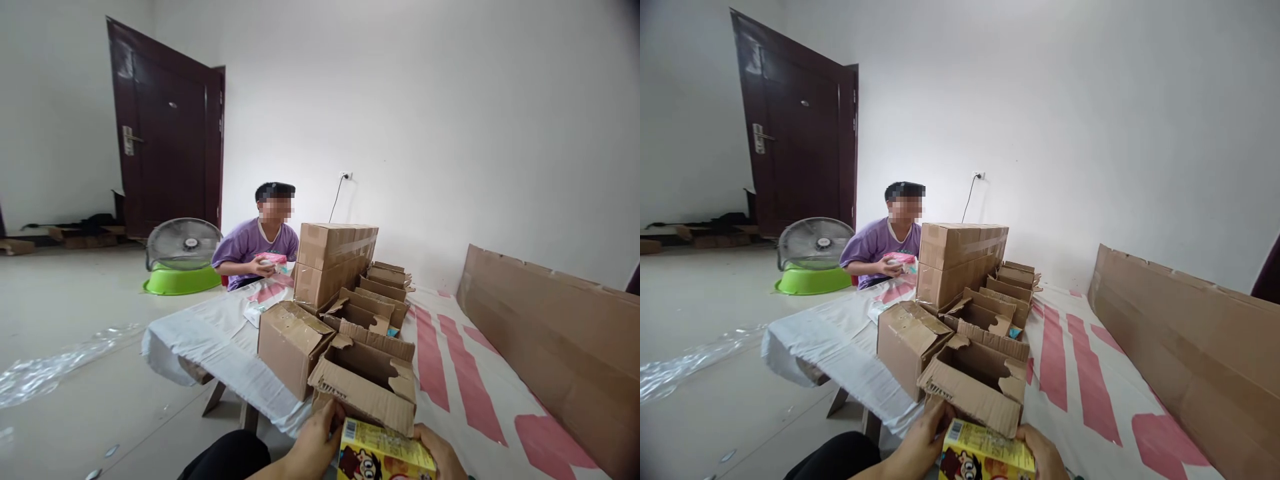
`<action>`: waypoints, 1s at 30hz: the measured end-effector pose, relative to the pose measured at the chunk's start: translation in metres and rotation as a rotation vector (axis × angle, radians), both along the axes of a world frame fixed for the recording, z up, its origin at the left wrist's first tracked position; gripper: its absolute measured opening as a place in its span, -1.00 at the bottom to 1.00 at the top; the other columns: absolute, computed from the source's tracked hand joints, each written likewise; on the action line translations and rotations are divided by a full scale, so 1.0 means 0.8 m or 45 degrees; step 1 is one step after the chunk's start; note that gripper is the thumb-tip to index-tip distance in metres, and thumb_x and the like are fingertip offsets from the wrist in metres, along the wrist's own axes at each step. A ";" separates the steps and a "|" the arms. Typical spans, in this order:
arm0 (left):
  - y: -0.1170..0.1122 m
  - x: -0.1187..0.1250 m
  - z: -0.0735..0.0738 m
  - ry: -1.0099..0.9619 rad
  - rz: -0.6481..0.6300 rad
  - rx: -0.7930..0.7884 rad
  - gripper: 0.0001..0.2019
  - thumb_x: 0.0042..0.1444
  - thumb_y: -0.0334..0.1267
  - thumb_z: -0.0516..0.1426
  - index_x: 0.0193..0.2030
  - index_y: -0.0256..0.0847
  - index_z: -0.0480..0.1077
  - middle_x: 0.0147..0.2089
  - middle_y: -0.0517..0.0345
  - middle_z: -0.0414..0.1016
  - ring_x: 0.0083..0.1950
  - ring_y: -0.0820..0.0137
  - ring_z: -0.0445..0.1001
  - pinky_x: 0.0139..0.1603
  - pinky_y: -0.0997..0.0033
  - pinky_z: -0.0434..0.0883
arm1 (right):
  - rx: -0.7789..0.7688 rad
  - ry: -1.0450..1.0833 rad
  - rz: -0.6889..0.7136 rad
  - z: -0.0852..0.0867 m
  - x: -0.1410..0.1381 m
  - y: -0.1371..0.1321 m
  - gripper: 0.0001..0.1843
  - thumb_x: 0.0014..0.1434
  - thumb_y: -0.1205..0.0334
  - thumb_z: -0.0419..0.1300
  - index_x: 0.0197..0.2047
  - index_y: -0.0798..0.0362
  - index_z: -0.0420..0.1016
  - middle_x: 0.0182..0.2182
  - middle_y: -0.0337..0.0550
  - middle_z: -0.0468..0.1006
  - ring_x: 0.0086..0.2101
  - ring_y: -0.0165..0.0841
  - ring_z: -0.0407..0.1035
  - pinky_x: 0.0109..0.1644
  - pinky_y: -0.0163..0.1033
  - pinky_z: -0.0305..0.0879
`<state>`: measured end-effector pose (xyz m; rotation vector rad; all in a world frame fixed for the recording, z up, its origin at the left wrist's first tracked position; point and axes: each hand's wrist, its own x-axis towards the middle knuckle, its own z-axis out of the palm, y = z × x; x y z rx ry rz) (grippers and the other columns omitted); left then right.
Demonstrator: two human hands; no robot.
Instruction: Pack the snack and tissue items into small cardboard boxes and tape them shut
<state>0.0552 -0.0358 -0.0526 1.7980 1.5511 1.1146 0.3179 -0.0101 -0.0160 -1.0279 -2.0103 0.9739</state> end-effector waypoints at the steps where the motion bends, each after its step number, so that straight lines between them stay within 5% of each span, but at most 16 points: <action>1: 0.002 0.002 0.001 0.000 -0.001 -0.005 -0.96 0.08 -0.37 0.02 -0.36 -0.15 0.23 -0.31 0.10 0.50 -0.27 0.33 0.44 -0.24 0.40 0.32 | -0.027 0.053 -0.001 0.001 0.000 0.001 -0.48 -0.27 -0.17 0.41 -0.32 0.01 0.50 -0.43 -0.17 0.55 -0.40 -0.22 0.43 -0.32 -0.25 0.36; 8: 0.030 0.008 -0.001 -0.008 0.022 -0.017 -0.91 0.07 -0.42 0.05 -0.32 -0.14 0.25 -0.24 0.08 0.55 -0.21 0.32 0.48 -0.20 0.44 0.32 | -0.185 0.427 -0.101 -0.020 -0.015 0.011 -0.37 -0.33 -0.32 0.38 -0.32 -0.01 0.46 -0.56 -0.17 0.50 -0.52 -0.20 0.42 -0.43 -0.13 0.39; 14: 0.077 0.006 -0.010 -0.071 0.099 -0.044 -0.91 0.15 -0.36 0.04 -0.34 -0.16 0.33 -0.27 0.09 0.57 -0.22 0.32 0.50 -0.21 0.45 0.31 | -0.282 0.526 -0.193 -0.019 -0.033 0.040 -0.40 -0.25 -0.26 0.38 -0.31 0.01 0.38 -0.46 -0.09 0.59 -0.45 -0.12 0.52 -0.36 -0.06 0.45; 19: 0.110 -0.001 -0.016 -0.269 0.116 -0.051 -0.67 0.31 -0.08 -0.12 -0.26 -0.15 0.38 -0.21 0.08 0.58 -0.15 0.30 0.50 -0.10 0.41 0.39 | -0.280 0.499 -0.194 -0.035 -0.037 0.083 -0.35 -0.27 -0.12 0.47 -0.16 0.02 0.41 -0.33 -0.01 0.64 -0.33 -0.05 0.54 -0.25 -0.02 0.48; 23: 0.110 0.000 -0.023 -0.577 0.041 -0.042 -0.42 0.28 0.19 -0.27 -0.15 -0.16 0.40 -0.10 0.04 0.57 -0.01 0.24 0.50 0.04 0.33 0.40 | -0.156 0.455 -0.292 -0.064 -0.039 0.101 -0.30 -0.14 -0.15 0.40 0.00 0.02 0.35 -0.17 0.07 0.62 -0.23 -0.06 0.54 -0.17 -0.04 0.49; 27: 0.101 0.011 -0.033 -0.685 -0.065 0.034 -0.43 0.09 0.24 0.07 0.03 -0.20 0.31 -0.02 -0.04 0.55 0.03 0.13 0.49 0.06 0.25 0.41 | 0.080 0.485 -0.577 -0.091 -0.043 0.097 -0.22 -0.08 -0.23 0.33 0.10 0.01 0.24 -0.09 0.07 0.55 -0.14 -0.08 0.50 -0.13 -0.08 0.48; 30: 0.100 0.018 -0.041 -0.674 -0.076 0.069 -0.30 -0.07 0.11 0.27 0.13 -0.24 0.25 0.03 -0.09 0.52 0.04 0.08 0.48 0.06 0.24 0.40 | 0.153 0.506 -0.581 -0.102 -0.046 0.090 -0.09 -0.14 -0.29 0.34 0.15 0.01 0.18 -0.05 0.08 0.51 -0.14 -0.09 0.49 -0.16 -0.11 0.49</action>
